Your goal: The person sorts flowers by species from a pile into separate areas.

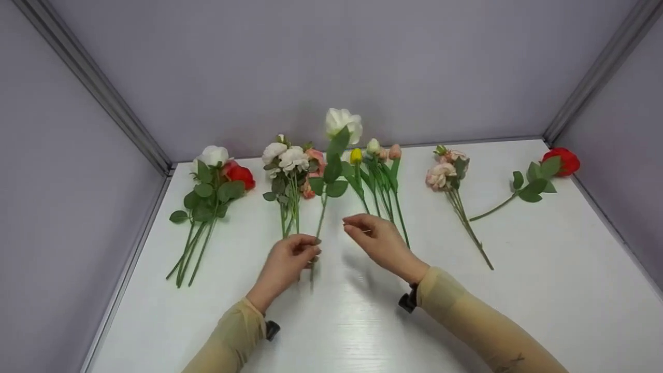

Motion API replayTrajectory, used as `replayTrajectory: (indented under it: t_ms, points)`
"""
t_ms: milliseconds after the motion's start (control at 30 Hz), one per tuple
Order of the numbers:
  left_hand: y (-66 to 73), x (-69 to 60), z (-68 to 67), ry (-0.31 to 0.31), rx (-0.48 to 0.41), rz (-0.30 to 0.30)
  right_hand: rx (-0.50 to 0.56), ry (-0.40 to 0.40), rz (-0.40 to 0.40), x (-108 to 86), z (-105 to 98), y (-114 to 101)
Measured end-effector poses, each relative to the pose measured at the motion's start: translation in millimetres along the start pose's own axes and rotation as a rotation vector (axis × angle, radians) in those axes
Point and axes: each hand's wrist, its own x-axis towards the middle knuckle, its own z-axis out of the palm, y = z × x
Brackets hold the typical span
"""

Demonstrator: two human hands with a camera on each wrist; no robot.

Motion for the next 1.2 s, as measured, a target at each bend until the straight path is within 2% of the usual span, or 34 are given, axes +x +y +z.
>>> replayTrajectory:
  t_ms: [67, 133, 300, 367, 467, 533, 633, 867, 1033, 1200]
  points:
    - [-6.5, -3.6, -28.9, 0.078, 0.128, 0.005, -0.181, -0.036, -0.089, -1.3, 8, -4]
    - [-13.2, -8.1, -59.1, 0.151, 0.267, -0.008, -0.318, -0.076, -0.186, -1.3, 17, -8]
    - [-30.4, -18.3, -130.4, 0.285, 0.601, -0.050, -0.589, -0.143, -0.384, 1.7, 36, -16]
    - [-37.6, -20.6, -152.6, 0.325, 0.695, -0.067, -0.689, -0.170, -0.430, 3.1, 44, -18]
    - [-48.3, -22.9, -176.3, 0.348, 0.772, -0.107, -0.799, -0.207, -0.479, 5.4, 56, -21]
    - [-55.0, -23.9, -186.1, 0.353, 0.802, -0.131, -0.835, -0.225, -0.498, 6.9, 64, -23]
    - [-63.9, -24.5, -193.6, 0.365, 0.824, -0.148, -0.848, -0.246, -0.517, 8.8, 75, -25]
    - [-80.0, -21.7, -195.9, 0.414, 0.829, -0.149, -0.884, -0.291, -0.489, 12.5, 86, -25]
    - [-88.6, -22.2, -197.2, 0.405, 0.812, -0.167, -0.893, -0.315, -0.439, 16.3, 89, -19]
    - [-91.6, -23.1, -196.6, 0.402, 0.790, -0.175, -0.885, -0.345, -0.410, 17.3, 91, -12]
